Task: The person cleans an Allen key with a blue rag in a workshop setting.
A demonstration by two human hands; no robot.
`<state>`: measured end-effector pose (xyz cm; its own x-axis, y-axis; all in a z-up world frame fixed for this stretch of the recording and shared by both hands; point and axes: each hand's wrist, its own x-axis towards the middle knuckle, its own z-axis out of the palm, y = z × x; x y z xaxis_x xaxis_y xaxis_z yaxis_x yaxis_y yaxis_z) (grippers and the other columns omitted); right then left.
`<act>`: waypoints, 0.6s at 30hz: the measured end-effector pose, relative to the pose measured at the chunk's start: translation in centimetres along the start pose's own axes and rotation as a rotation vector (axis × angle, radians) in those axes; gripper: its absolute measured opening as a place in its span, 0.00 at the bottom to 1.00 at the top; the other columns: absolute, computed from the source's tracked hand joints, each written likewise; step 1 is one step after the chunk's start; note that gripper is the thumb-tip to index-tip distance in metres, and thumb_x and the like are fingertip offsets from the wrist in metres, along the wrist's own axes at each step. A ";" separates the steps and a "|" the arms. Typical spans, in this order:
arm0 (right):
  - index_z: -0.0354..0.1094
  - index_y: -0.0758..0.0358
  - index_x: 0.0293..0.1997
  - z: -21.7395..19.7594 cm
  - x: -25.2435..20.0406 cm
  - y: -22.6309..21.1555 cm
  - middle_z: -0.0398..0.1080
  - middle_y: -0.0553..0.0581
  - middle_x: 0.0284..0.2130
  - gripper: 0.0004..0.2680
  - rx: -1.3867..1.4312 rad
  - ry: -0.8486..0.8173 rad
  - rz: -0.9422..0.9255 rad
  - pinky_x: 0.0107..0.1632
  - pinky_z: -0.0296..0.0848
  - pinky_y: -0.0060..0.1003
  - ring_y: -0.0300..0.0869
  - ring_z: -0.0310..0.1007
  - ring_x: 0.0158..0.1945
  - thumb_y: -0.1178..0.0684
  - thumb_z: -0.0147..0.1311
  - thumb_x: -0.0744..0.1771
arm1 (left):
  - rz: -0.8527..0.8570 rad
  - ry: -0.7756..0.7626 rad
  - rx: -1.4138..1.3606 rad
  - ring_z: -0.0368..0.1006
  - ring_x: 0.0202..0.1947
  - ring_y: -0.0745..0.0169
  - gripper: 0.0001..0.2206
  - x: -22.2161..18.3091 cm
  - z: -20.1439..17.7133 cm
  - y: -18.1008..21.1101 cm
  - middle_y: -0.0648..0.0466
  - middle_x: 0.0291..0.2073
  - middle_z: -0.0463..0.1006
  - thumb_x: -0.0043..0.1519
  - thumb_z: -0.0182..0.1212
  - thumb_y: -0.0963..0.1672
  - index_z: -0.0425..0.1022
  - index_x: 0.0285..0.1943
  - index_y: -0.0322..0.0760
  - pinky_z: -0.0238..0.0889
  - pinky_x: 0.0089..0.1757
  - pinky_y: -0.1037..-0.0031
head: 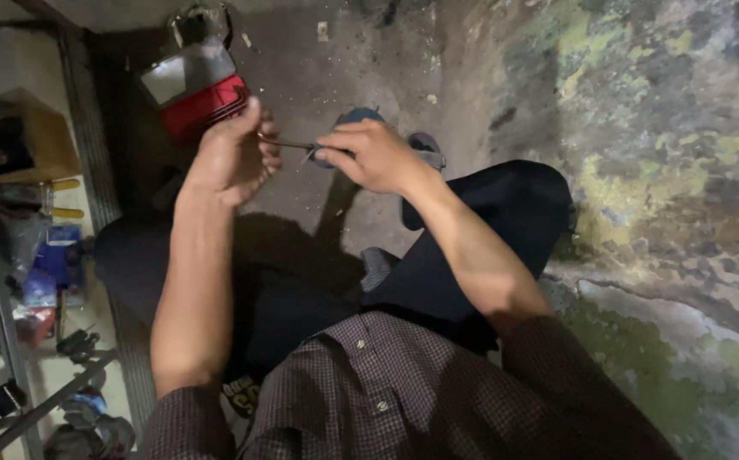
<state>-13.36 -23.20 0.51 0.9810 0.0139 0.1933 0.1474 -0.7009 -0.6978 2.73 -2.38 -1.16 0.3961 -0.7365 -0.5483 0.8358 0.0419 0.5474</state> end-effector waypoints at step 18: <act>0.74 0.70 0.49 2.2 0.0 -0.4 0.78 0.62 0.36 0.11 0.309 0.138 0.114 0.39 0.75 0.39 0.46 0.81 0.39 0.50 0.57 0.70 | 0.623 0.114 0.307 0.75 0.38 0.69 0.16 1.2 1.8 -3.2 0.54 0.37 0.80 0.72 0.55 0.49 0.77 0.52 0.29 0.69 0.41 0.75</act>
<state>-13.17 -21.33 -0.73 0.9702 -0.1630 0.1790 0.0901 -0.4430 -0.8920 -0.13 -4.59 -2.40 0.8176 -0.5615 -0.1278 0.3015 0.2283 0.9258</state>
